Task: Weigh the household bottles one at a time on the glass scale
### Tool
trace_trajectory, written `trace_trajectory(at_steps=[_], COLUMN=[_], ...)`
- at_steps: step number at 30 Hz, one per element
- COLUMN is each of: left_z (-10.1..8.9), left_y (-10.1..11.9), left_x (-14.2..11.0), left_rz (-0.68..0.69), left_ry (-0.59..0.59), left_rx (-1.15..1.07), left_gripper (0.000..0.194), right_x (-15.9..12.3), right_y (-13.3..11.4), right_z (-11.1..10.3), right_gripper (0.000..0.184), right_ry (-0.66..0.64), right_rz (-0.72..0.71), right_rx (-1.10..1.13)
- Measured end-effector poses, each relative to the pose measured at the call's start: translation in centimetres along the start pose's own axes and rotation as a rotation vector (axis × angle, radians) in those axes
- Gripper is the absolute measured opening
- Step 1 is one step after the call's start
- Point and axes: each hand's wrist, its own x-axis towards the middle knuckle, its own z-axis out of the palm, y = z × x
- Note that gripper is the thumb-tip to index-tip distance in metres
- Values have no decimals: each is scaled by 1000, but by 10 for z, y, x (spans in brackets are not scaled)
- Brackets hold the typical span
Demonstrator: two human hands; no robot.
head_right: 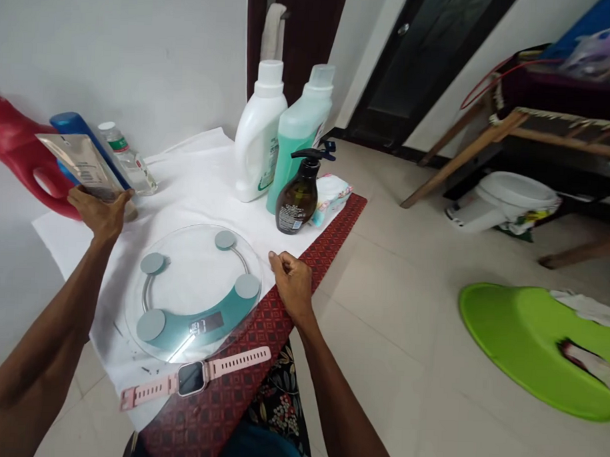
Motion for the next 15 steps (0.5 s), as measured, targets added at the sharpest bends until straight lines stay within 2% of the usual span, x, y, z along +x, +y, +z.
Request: trace_trajectory(at_steps=[4, 7, 9, 10, 12, 15], left_z=[-3, -8, -5, -1, 13, 41], left_y=[-1, 19, 46, 63, 99, 150], left_x=[-5, -31, -62, -81, -123, -180], left_rz=[45, 277, 465, 520, 582, 625], left_ry=[34, 59, -64, -180, -426, -636], left_rx=[-56, -80, -131, -167, -211, -247], left_gripper=[110, 121, 111, 100, 80, 67], right_x=[0, 0, 0, 0, 0, -1], right_y=[0, 0, 1, 1, 1, 0], right_z=[0, 1, 1, 1, 1, 0], right_gripper=[55, 54, 54, 54, 53, 52], right_ry=[-2, -11, -9, -6, -4, -3], right_rz=[10, 14, 20, 23, 28, 31], right_rx=[17, 31, 36, 41, 60, 103])
